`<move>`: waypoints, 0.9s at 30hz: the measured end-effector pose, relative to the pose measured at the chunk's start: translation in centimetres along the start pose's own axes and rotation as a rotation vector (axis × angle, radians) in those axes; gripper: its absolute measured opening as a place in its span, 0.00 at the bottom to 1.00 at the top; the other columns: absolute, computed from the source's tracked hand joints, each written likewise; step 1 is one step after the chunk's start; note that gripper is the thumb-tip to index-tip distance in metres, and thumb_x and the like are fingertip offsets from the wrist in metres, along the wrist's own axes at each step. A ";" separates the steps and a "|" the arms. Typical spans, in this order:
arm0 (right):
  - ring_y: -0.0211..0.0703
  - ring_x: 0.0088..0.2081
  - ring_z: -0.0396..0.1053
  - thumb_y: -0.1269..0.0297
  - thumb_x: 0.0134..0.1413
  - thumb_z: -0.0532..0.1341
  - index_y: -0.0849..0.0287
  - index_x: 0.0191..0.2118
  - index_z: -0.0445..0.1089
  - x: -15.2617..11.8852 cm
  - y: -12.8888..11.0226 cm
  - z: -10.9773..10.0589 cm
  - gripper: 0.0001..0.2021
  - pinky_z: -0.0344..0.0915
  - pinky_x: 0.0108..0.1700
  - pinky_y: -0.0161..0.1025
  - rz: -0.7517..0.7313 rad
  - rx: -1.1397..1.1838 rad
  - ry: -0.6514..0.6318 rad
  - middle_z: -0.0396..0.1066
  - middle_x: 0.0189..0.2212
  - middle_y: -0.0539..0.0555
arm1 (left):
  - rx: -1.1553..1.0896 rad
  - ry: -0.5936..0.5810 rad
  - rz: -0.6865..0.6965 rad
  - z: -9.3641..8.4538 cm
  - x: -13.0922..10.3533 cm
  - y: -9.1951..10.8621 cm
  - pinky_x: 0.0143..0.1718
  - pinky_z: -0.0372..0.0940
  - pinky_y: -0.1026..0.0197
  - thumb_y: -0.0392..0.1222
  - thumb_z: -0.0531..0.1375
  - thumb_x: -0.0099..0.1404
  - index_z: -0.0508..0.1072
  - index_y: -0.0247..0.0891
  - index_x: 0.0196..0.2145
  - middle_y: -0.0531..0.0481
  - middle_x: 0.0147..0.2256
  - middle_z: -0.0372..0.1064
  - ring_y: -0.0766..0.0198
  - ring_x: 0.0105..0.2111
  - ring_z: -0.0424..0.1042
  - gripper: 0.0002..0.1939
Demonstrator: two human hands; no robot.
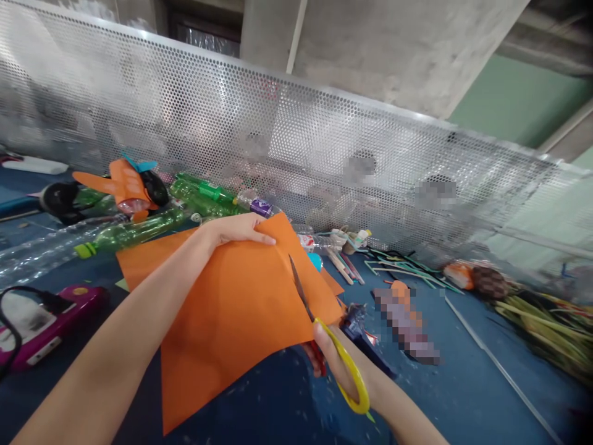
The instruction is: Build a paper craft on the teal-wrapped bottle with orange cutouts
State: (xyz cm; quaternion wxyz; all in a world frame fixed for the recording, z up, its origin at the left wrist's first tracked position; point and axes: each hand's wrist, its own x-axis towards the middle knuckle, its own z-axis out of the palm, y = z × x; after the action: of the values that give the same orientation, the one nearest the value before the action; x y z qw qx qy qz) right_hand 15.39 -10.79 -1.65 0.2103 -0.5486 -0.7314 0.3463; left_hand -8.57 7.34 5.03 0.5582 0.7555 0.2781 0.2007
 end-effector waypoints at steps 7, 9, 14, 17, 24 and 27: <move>0.40 0.23 0.63 0.42 0.58 0.37 0.57 0.20 0.57 -0.3 -1.1 -0.3 0.29 0.60 0.25 0.35 -0.005 -0.069 0.065 0.61 0.19 0.51 | 0.033 0.000 0.040 0.8 -0.2 1.0 0.37 0.68 0.57 0.48 0.66 0.53 0.75 0.40 0.40 0.47 0.40 0.75 0.56 0.36 0.75 0.17; 0.40 0.22 0.62 0.44 0.59 0.39 0.56 0.19 0.57 -0.3 -0.8 -0.3 0.28 0.60 0.27 0.36 -0.025 -0.071 0.079 0.61 0.18 0.51 | 0.045 -0.006 0.047 1.0 -0.2 1.1 0.36 0.68 0.58 0.48 0.65 0.53 0.75 0.40 0.40 0.47 0.40 0.75 0.56 0.36 0.74 0.17; 0.43 0.24 0.63 0.45 0.59 0.42 0.56 0.18 0.59 -0.2 -0.3 -0.4 0.27 0.60 0.31 0.37 -0.049 -0.065 0.092 0.62 0.16 0.51 | 0.066 -0.011 0.039 1.0 -0.2 1.3 0.37 0.68 0.59 0.48 0.65 0.53 0.75 0.39 0.40 0.46 0.41 0.74 0.54 0.38 0.74 0.17; 0.46 0.27 0.65 0.44 0.58 0.42 0.56 0.19 0.61 -0.1 -0.5 -0.5 0.27 0.60 0.33 0.38 -0.050 -0.053 0.093 0.60 0.15 0.51 | 0.079 0.001 0.042 1.0 -0.2 1.3 0.38 0.68 0.58 0.48 0.66 0.53 0.75 0.39 0.40 0.47 0.41 0.74 0.54 0.38 0.74 0.18; 0.49 0.31 0.67 0.41 0.55 0.44 0.57 0.26 0.67 0.2 -0.8 -0.5 0.26 0.60 0.34 0.39 0.001 -0.029 0.139 0.63 0.17 0.52 | 0.077 -0.010 0.036 1.0 -0.3 1.3 0.36 0.67 0.60 0.49 0.66 0.52 0.75 0.40 0.40 0.48 0.40 0.75 0.56 0.35 0.75 0.18; 0.52 0.33 0.68 0.41 0.54 0.46 0.56 0.26 0.67 0.3 -0.8 -0.5 0.25 0.61 0.35 0.40 0.022 0.021 0.119 0.64 0.17 0.52 | 0.085 -0.007 0.039 0.9 -0.3 1.2 0.35 0.67 0.61 0.49 0.66 0.52 0.75 0.40 0.39 0.48 0.39 0.75 0.58 0.34 0.75 0.17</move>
State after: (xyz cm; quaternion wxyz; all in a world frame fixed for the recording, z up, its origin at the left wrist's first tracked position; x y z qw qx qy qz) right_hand 15.12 -10.48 -0.81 0.2556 -0.5739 -0.7078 0.3229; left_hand -7.99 6.19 5.95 0.5226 0.7845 0.2695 0.1971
